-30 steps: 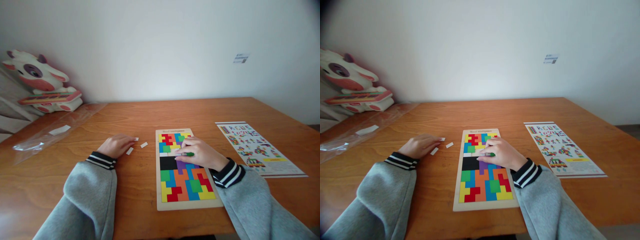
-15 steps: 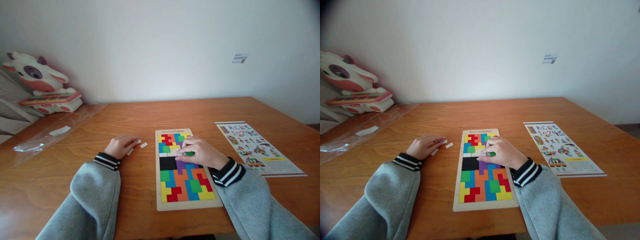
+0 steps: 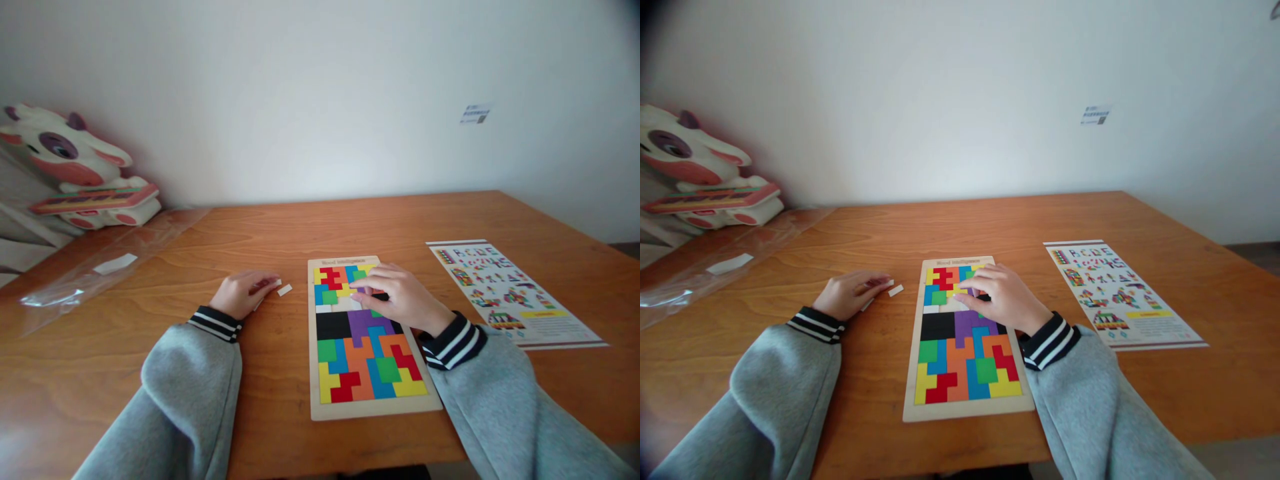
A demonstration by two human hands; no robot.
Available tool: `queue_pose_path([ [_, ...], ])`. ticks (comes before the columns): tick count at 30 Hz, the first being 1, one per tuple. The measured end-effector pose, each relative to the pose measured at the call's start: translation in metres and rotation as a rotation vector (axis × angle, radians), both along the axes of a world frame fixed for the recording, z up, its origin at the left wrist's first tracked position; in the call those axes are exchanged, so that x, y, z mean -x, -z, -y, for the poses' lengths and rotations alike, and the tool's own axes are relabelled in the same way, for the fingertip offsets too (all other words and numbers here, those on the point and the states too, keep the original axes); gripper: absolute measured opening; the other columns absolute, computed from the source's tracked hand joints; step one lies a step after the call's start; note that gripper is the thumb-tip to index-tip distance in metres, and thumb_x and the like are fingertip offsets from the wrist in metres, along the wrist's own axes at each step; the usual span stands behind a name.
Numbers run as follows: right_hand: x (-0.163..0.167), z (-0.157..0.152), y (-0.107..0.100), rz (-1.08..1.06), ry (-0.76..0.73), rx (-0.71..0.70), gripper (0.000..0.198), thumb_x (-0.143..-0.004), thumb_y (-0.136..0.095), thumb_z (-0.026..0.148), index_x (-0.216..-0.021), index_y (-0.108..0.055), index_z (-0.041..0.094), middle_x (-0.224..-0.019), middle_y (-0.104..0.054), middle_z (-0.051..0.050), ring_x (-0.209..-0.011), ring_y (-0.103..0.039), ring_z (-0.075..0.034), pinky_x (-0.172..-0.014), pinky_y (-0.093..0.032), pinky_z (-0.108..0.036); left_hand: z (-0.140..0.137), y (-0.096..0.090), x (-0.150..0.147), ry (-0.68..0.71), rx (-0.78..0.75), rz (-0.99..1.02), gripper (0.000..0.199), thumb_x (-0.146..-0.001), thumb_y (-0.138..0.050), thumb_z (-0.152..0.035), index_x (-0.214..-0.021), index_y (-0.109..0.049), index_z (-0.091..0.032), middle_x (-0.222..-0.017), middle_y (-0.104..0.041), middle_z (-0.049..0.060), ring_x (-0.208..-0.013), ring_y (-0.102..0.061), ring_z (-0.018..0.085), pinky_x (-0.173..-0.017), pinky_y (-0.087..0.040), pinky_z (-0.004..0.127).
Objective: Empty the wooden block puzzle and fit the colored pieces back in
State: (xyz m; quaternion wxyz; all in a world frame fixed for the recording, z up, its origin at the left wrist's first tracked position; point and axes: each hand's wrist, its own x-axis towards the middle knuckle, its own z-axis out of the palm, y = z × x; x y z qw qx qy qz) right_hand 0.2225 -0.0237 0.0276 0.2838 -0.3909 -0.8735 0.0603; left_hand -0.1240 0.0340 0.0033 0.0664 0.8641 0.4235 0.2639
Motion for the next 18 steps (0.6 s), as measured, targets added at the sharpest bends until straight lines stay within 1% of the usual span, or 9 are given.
queue_pose_path([
  [4,-0.001,-0.001,0.002,0.005,0.049,-0.034,0.025,-0.096,-0.056,0.039,-0.096,-0.073,0.020,-0.077,-0.069,-0.002,-0.075,-0.061,-0.016,-0.077,-0.044,-0.033,-0.001,0.005,0.002,0.040,-0.128,-0.059,0.036,-0.097,-0.047,-0.045,-0.095,-0.075,-0.023,-0.093,-0.078,0.002,-0.084,-0.074,0.017,-0.081,-0.059,0.028],
  [7,-0.002,-0.002,0.002,0.019,0.080,-0.048,0.025,-0.096,-0.057,0.039,-0.096,-0.073,0.021,-0.076,-0.068,-0.002,-0.073,-0.060,-0.017,-0.075,-0.044,-0.034,0.001,0.003,0.001,0.032,-0.216,-0.100,0.033,-0.098,-0.047,-0.038,-0.097,-0.075,-0.022,-0.092,-0.078,0.003,-0.081,-0.074,0.017,-0.078,-0.059,0.027],
  [9,-0.003,-0.002,0.002,0.022,0.096,-0.039,0.023,-0.096,-0.057,0.037,-0.099,-0.073,0.020,-0.080,-0.070,-0.003,-0.076,-0.061,-0.017,-0.076,-0.046,-0.034,0.006,-0.003,-0.006,0.031,-0.267,-0.077,0.029,-0.098,-0.049,-0.035,-0.098,-0.075,-0.021,-0.093,-0.078,0.003,-0.082,-0.074,0.017,-0.078,-0.059,0.027],
  [12,-0.006,-0.004,0.001,0.039,0.071,-0.014,0.020,-0.096,-0.057,0.033,-0.102,-0.072,0.021,-0.089,-0.072,-0.005,-0.082,-0.063,-0.018,-0.078,-0.048,-0.034,0.020,-0.014,-0.031,0.073,-0.311,0.042,0.021,-0.097,-0.054,-0.028,-0.102,-0.072,-0.020,-0.097,-0.077,0.004,-0.085,-0.073,0.016,-0.080,-0.059,0.027],
  [14,-0.008,-0.005,0.002,0.063,0.041,-0.011,0.018,-0.096,-0.058,0.030,-0.102,-0.073,0.021,-0.091,-0.073,-0.005,-0.084,-0.063,-0.018,-0.079,-0.049,-0.034,0.031,-0.019,-0.054,0.171,-0.303,0.067,0.022,-0.098,-0.051,-0.022,-0.107,-0.071,-0.022,-0.099,-0.077,0.003,-0.088,-0.072,0.015,-0.081,-0.059,0.027],
  [16,-0.009,-0.005,0.002,0.086,0.026,-0.009,0.017,-0.095,-0.059,0.029,-0.101,-0.073,0.021,-0.090,-0.073,-0.005,-0.084,-0.064,-0.019,-0.080,-0.049,-0.035,0.040,-0.020,-0.075,0.327,-0.329,0.014,0.023,-0.098,-0.050,-0.017,-0.110,-0.069,-0.020,-0.101,-0.076,0.004,-0.091,-0.071,0.016,-0.082,-0.059,0.029],
  [18,-0.008,-0.005,0.002,0.099,0.021,0.000,0.017,-0.095,-0.059,0.028,-0.102,-0.073,0.020,-0.090,-0.072,-0.006,-0.084,-0.064,-0.019,-0.079,-0.050,-0.034,0.047,-0.019,-0.090,0.387,-0.365,-0.035,0.021,-0.098,-0.049,-0.016,-0.108,-0.068,-0.017,-0.100,-0.076,0.005,-0.088,-0.070,0.017,-0.079,-0.060,0.031],
])
